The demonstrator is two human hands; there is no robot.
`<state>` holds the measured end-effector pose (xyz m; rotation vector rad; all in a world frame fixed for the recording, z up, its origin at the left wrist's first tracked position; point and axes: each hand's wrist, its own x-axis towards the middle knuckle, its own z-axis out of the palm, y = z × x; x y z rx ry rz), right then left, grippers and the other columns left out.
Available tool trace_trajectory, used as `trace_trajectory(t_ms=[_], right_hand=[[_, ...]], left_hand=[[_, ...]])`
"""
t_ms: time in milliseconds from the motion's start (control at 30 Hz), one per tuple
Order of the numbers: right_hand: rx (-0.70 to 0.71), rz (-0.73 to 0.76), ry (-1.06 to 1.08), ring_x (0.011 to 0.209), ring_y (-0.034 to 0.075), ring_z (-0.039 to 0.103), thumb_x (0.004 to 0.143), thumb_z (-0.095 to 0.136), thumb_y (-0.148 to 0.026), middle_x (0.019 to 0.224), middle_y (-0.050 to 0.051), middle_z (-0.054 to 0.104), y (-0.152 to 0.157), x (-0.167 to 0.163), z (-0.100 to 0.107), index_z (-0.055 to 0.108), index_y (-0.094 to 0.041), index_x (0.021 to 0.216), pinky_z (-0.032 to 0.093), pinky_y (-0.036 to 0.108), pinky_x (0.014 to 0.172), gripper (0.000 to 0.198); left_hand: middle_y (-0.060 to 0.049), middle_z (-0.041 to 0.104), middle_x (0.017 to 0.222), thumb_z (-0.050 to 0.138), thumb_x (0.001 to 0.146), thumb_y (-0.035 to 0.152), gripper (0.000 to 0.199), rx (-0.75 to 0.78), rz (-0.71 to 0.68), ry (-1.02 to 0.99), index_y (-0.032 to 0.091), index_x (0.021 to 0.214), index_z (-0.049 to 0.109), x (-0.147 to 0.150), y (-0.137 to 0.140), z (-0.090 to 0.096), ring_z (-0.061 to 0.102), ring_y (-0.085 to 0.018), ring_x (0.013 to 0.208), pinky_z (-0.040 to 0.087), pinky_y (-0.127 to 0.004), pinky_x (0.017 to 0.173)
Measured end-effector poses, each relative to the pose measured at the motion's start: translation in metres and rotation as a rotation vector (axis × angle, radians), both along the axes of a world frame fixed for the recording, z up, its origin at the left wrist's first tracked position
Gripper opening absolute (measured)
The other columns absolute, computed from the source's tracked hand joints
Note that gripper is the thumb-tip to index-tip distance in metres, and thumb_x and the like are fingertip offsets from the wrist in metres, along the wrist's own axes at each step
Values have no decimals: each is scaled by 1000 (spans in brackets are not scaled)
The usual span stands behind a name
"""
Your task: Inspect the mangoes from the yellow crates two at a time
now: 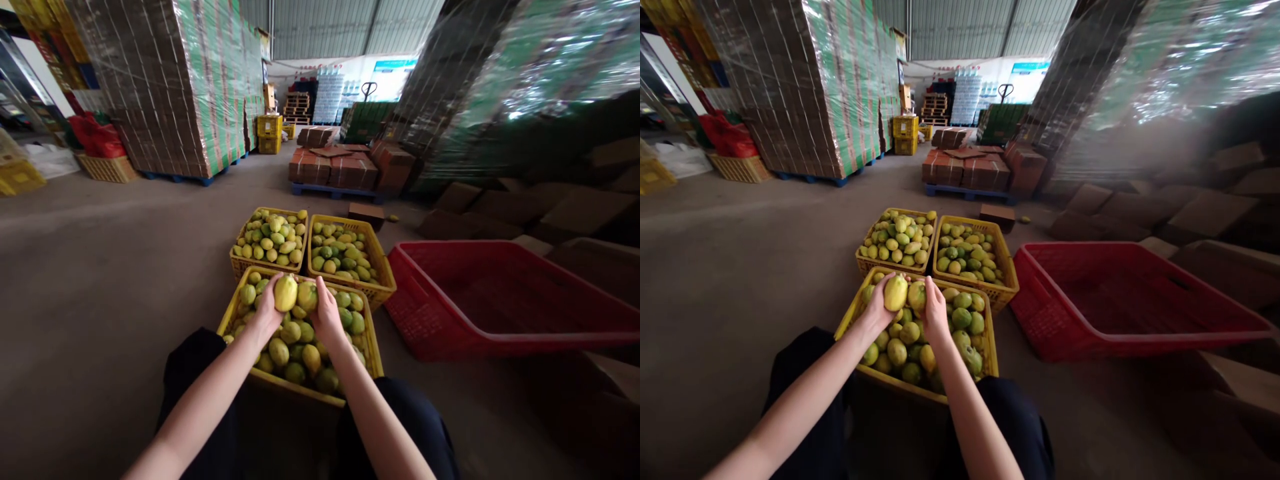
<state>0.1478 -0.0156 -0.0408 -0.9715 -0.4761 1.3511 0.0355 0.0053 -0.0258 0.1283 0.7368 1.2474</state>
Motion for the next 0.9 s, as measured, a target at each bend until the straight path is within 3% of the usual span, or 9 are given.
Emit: trace_trajectory(t_ms=[167,333,500,633,900], right_hand=[[178,-61,-213,84,17,64,80,63,-50,86,0,71,-11,-3,0,70,-23,81,53,27,80,28],[380,-91,-480,85,19,61,83,61,-43,86,0,70,-22,7,9,71,-24,82,48,30,85,22],[347,-119,-474,85,20,60,75,69,-39,83,1,69,-25,8,15,72,-24,77,47,31,86,15],[342,-101,-522,83,20,58,77,68,-38,80,0,67,-24,7,15,71,-26,75,48,32,84,13],[328,-133,-510,86,21,57,77,66,-44,81,1,66,-19,8,12,68,-26,76,45,34,92,18]], left_hand=[[-5,69,70,55,88,18,20,150,-23,7,16,72,68,4,0,-2,70,-21,79,56,-30,75],[-5,69,68,57,85,14,21,202,-47,38,18,65,65,2,-4,2,71,-22,83,56,-30,75],[-2,69,69,56,89,17,16,140,-29,-50,19,75,65,9,-1,-5,69,-17,71,57,-28,70],[1,67,68,53,94,22,14,99,-45,6,19,90,66,9,6,-9,68,-14,67,57,-25,67],[-3,68,73,68,85,25,12,117,11,165,14,79,67,4,8,-3,64,-13,64,50,-22,62]])
